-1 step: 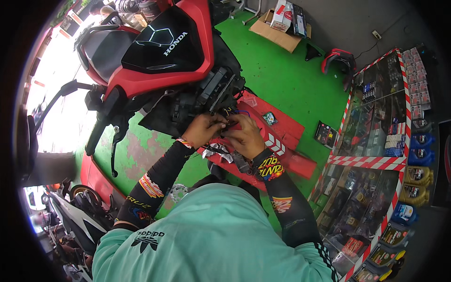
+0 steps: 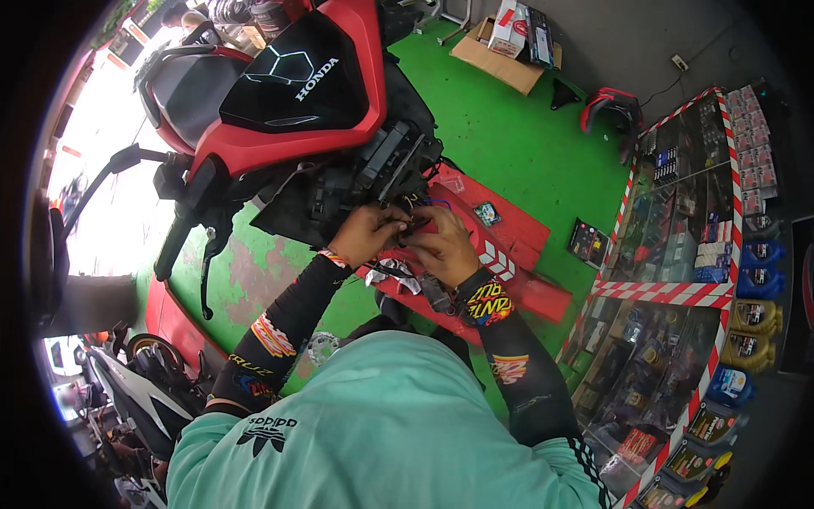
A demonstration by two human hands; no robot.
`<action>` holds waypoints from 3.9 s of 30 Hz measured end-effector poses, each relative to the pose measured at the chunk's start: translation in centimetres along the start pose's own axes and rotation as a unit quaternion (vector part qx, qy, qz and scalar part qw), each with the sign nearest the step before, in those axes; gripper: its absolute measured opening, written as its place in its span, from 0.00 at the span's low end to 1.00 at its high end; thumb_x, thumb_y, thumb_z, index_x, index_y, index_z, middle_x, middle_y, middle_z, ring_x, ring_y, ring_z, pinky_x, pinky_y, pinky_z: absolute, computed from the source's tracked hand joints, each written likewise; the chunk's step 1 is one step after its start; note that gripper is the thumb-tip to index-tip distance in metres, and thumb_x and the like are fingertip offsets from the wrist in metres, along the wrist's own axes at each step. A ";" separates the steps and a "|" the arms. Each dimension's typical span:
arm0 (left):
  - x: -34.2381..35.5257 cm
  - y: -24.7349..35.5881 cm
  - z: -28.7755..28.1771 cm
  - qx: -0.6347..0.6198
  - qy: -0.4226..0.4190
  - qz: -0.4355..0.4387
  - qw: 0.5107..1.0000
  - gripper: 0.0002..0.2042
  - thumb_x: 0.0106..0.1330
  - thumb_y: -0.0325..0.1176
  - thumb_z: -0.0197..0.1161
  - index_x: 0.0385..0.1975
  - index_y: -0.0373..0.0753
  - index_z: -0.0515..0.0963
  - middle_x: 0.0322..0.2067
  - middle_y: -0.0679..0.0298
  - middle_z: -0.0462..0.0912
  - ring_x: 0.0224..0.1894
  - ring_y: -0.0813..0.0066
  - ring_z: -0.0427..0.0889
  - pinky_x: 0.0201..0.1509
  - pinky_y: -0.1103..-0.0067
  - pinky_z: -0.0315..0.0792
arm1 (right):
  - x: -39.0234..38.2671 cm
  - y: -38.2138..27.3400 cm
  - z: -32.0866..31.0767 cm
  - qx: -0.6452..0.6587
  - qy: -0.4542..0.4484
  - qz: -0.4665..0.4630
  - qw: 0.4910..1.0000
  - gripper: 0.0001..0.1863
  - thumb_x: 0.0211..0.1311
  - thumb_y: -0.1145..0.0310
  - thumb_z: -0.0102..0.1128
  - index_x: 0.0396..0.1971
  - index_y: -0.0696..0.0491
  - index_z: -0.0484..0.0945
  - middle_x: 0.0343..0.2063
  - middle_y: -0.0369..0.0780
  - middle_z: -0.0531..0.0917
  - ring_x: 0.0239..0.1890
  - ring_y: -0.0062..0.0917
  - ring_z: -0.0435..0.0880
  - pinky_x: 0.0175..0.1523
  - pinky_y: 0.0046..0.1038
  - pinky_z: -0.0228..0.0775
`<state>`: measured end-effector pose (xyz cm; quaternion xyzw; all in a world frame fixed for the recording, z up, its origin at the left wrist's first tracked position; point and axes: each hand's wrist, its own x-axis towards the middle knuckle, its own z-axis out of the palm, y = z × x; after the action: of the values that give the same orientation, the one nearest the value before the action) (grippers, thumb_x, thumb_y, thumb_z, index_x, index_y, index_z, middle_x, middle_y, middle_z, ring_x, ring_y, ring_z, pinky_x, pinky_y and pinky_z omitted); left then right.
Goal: Modifying and taping electrical wires on a motorcycle's front end.
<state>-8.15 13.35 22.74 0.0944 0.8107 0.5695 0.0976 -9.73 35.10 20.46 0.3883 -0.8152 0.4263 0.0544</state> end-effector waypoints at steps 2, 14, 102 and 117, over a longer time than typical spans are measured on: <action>-0.1 0.2 0.0 0.005 0.013 0.000 1.000 0.07 0.71 0.26 0.62 0.42 0.30 0.83 0.26 0.62 0.84 0.27 0.81 0.81 0.32 0.78 0.75 | 0.0 0.1 -0.1 0.037 0.004 0.015 0.999 0.15 0.46 0.75 0.70 0.36 0.46 0.89 0.55 0.40 0.79 0.59 0.39 0.76 0.64 0.42 0.66; 0.0 1.3 0.0 0.129 0.016 -0.012 0.991 0.07 0.63 0.28 0.68 0.38 0.33 0.83 0.20 0.56 0.82 0.23 0.72 0.83 0.29 0.73 0.74 | 0.0 1.3 0.0 0.022 -0.021 -0.003 1.000 0.13 0.47 0.74 0.70 0.36 0.46 0.90 0.54 0.40 0.79 0.60 0.39 0.75 0.65 0.42 0.64; 0.4 1.7 0.8 0.145 0.014 -0.022 0.989 0.11 0.70 0.32 0.61 0.45 0.32 0.80 0.28 0.46 0.84 0.30 0.51 0.85 0.38 0.64 0.76 | -0.4 -1.6 0.9 -0.084 0.067 0.074 0.991 0.08 0.56 0.76 0.64 0.37 0.57 0.83 0.34 0.44 0.77 0.42 0.43 0.80 0.45 0.42 0.74; -0.1 -1.2 2.8 0.192 0.154 0.096 0.964 0.07 0.64 0.29 0.67 0.39 0.36 0.83 0.31 0.53 0.84 0.35 0.54 0.84 0.41 0.65 0.77 | 1.1 1.0 -1.3 0.004 0.070 0.124 0.990 0.12 0.64 0.63 0.62 0.43 0.53 0.84 0.41 0.44 0.80 0.51 0.43 0.78 0.55 0.42 0.72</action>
<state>-7.34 15.39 20.67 0.0998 0.8971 0.4177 -0.1036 -11.49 35.73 21.15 0.2537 -0.8495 0.4590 0.0569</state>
